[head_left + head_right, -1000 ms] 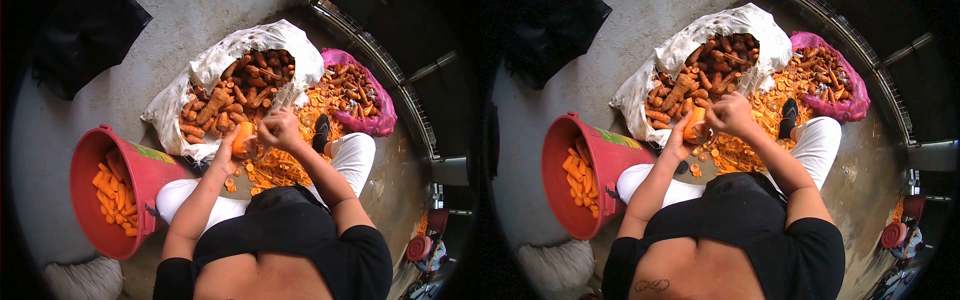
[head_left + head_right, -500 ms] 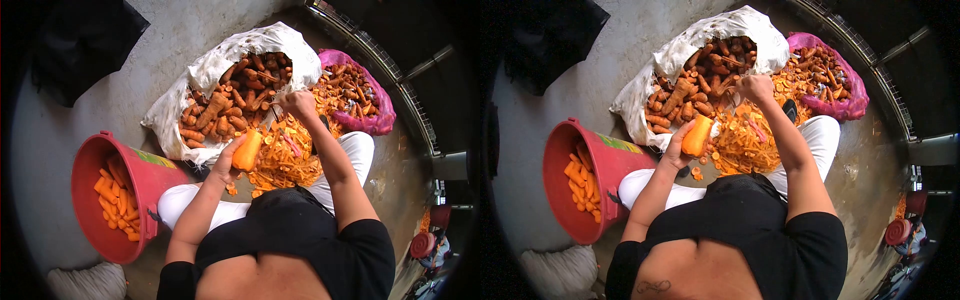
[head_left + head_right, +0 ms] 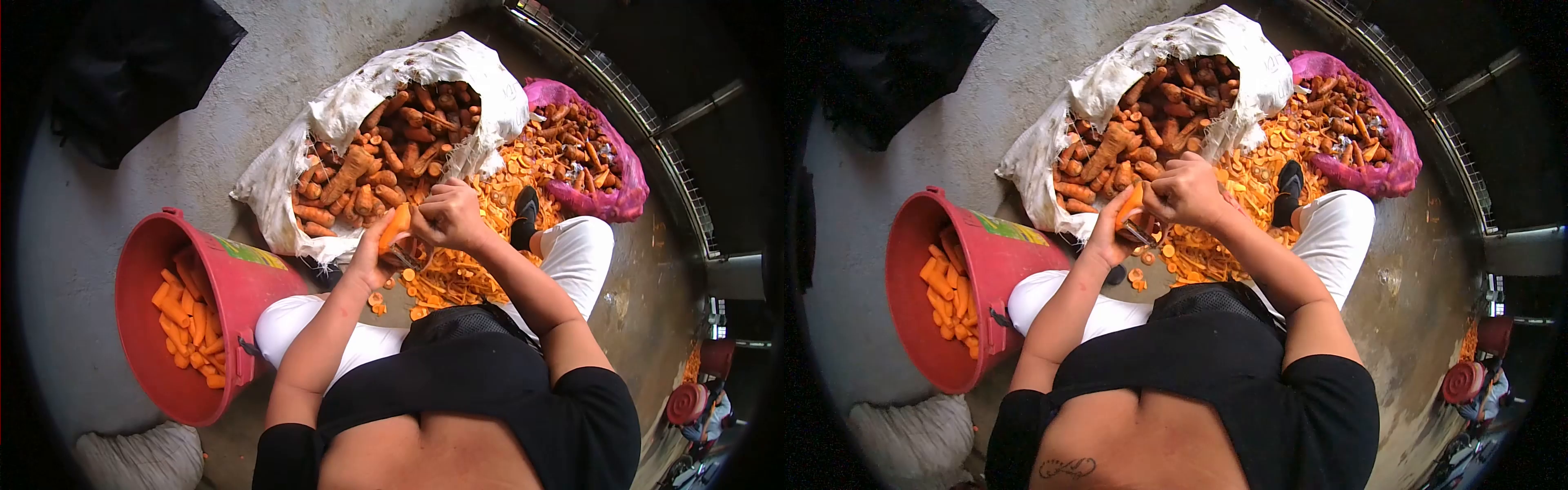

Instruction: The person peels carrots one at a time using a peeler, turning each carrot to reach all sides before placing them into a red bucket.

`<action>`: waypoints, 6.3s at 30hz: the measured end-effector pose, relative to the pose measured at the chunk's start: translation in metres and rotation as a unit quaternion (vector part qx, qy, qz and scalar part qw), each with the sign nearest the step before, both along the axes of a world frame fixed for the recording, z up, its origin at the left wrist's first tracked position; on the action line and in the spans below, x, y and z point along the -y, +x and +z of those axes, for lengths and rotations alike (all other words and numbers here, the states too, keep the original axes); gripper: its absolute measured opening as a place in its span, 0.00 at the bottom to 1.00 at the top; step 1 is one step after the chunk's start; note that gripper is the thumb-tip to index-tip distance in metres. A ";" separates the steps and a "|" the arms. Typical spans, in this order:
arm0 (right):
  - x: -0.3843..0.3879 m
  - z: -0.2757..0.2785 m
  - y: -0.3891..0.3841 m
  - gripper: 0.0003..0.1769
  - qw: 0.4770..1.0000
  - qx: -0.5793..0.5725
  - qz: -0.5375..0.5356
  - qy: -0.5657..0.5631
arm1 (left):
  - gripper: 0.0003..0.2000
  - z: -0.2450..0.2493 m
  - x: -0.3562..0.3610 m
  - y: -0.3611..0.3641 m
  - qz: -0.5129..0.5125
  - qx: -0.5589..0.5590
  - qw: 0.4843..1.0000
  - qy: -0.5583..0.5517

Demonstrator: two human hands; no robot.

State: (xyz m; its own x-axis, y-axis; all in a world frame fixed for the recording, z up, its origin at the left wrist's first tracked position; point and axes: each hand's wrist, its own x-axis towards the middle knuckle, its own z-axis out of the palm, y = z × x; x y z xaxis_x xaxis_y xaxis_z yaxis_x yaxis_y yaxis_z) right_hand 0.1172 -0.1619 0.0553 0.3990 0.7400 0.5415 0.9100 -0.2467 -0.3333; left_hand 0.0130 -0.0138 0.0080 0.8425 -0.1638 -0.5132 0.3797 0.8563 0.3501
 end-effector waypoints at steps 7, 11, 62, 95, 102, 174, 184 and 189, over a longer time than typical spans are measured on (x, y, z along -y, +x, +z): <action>0.016 -0.034 0.076 0.19 0.973 0.092 -0.185 -0.101 | 0.21 0.015 -0.009 -0.012 -0.114 0.052 0.989 0.074; 0.049 -0.059 0.113 0.22 0.927 0.096 -0.336 -0.135 | 0.24 0.009 0.000 -0.011 -0.115 0.099 0.988 -0.017; 0.012 -0.012 0.028 0.20 0.995 0.034 -0.074 0.059 | 0.29 0.021 0.008 0.001 -0.001 0.037 0.996 0.085; 0.014 -0.030 0.062 0.22 0.988 0.024 -0.155 0.000 | 0.22 0.011 0.001 -0.008 -0.076 0.042 0.992 0.087; 0.069 -0.080 0.107 0.24 0.892 -0.126 -0.389 -0.190 | 0.25 0.013 0.007 -0.004 -0.069 0.039 0.997 0.007; 0.086 -0.073 0.107 0.24 0.917 0.010 -0.380 -0.122 | 0.32 0.017 0.009 -0.011 -0.174 0.082 0.981 -0.006; 0.025 -0.014 0.027 0.19 0.994 0.001 -0.096 0.056 | 0.28 0.011 0.009 -0.005 -0.125 0.033 0.991 -0.026; 0.035 -0.047 0.085 0.24 0.943 0.234 -0.219 -0.089 | 0.27 0.008 0.007 0.000 -0.149 0.048 0.988 -0.007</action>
